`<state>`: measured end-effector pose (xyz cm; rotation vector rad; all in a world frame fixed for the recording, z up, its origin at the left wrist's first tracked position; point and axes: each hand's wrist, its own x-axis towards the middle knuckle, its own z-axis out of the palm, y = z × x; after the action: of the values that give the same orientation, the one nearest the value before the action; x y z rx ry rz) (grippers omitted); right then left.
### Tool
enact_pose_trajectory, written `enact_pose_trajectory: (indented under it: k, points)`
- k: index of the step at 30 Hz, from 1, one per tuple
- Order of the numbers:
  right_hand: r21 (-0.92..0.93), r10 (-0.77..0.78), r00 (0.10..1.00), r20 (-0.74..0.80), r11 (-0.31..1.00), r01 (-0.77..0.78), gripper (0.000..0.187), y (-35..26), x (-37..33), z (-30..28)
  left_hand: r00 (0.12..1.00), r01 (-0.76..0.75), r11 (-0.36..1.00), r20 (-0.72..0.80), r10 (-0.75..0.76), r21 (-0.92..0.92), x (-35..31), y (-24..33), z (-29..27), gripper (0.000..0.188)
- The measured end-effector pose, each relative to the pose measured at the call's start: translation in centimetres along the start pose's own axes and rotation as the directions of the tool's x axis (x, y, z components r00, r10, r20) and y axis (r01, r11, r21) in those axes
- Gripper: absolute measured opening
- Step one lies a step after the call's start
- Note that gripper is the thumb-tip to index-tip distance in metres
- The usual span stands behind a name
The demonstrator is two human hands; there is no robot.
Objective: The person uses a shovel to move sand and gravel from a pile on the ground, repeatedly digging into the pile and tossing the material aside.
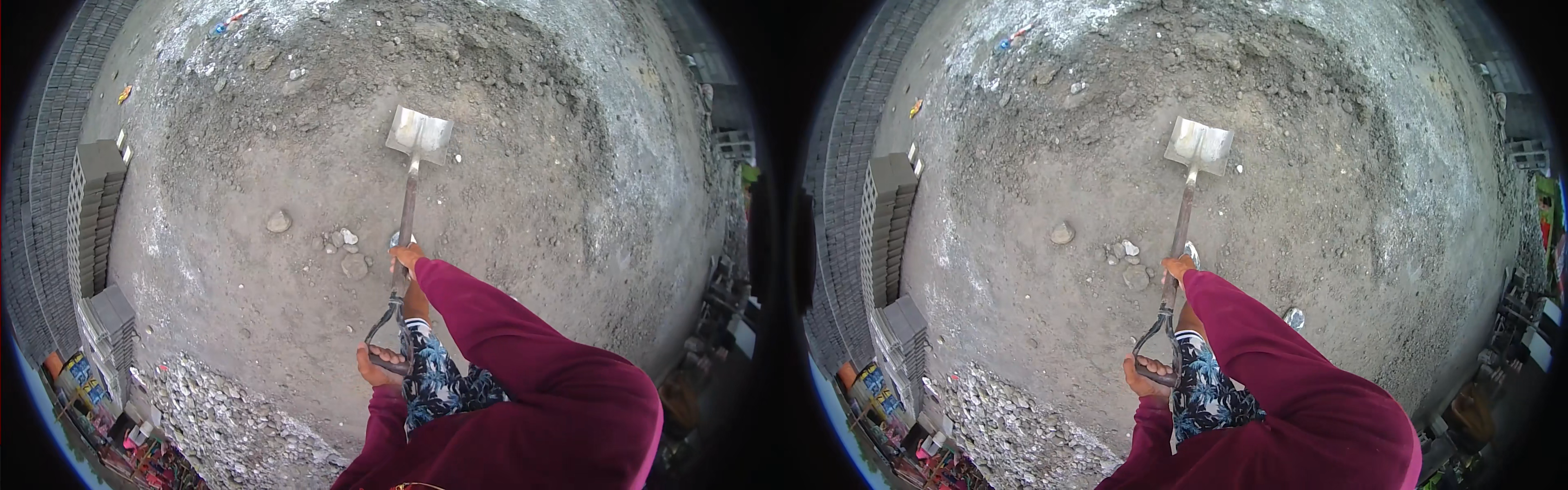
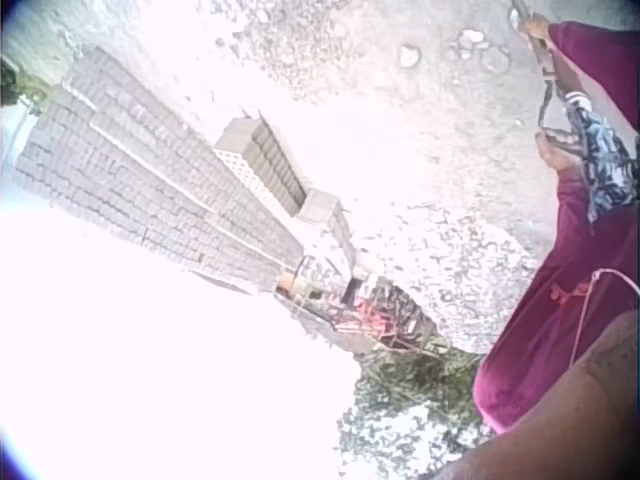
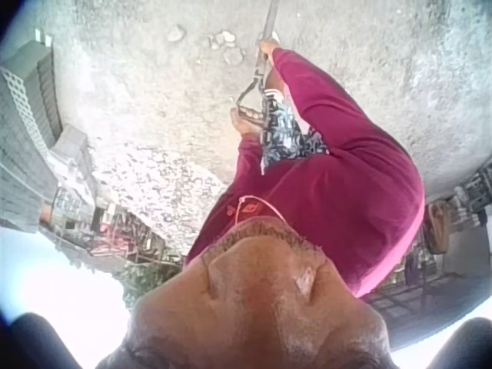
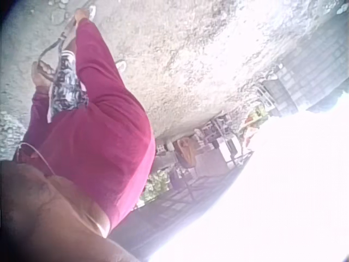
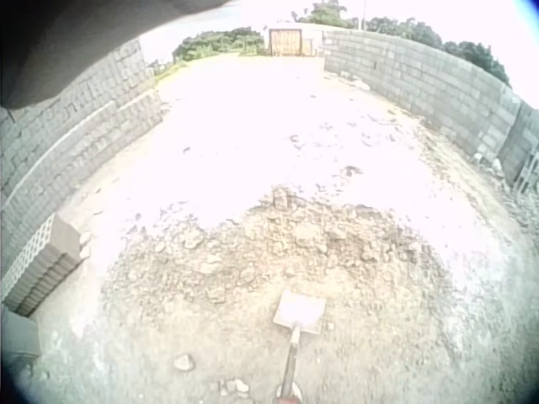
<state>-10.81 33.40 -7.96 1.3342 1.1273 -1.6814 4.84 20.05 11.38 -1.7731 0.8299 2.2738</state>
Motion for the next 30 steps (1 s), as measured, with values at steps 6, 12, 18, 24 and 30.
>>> enact_pose_trajectory:
  k: [6, 12, 18, 24, 30]
  points:
    - [0.060, -0.013, 0.997, -0.070, 0.998, 0.018, 0.041, -11.6, 1.4, 2.3, 0.999, -0.005, 0.999, -0.041, 0.003, -0.051, 7.5, 0.4, 14.3, 0.037]
    - [0.139, 0.053, 0.978, 0.199, 0.987, -0.082, 0.050, -10.5, -3.3, 1.5, 0.999, 0.034, 0.999, 0.003, -0.034, 0.006, 6.8, 2.2, 17.4, 0.037]
    - [0.084, 0.163, 0.986, 0.019, 0.983, -0.165, 0.038, -9.8, -4.4, 5.2, 0.997, 0.041, 0.999, 0.061, -0.041, -0.011, 7.7, 5.0, 13.3, 0.038]
    - [0.001, 0.028, 0.999, -0.018, 1.000, -0.028, 0.036, -26.7, 6.8, 6.4, 0.985, -0.025, 1.000, 0.168, 0.028, -0.019, 20.9, 4.2, 29.4, 0.041]
    - [0.070, 0.092, 0.996, 0.004, 0.993, -0.092, 0.047, -26.5, 12.4, 8.9, 0.998, -0.017, 0.997, 0.060, 0.013, 0.078, 26.8, 7.3, 28.6, 0.045]
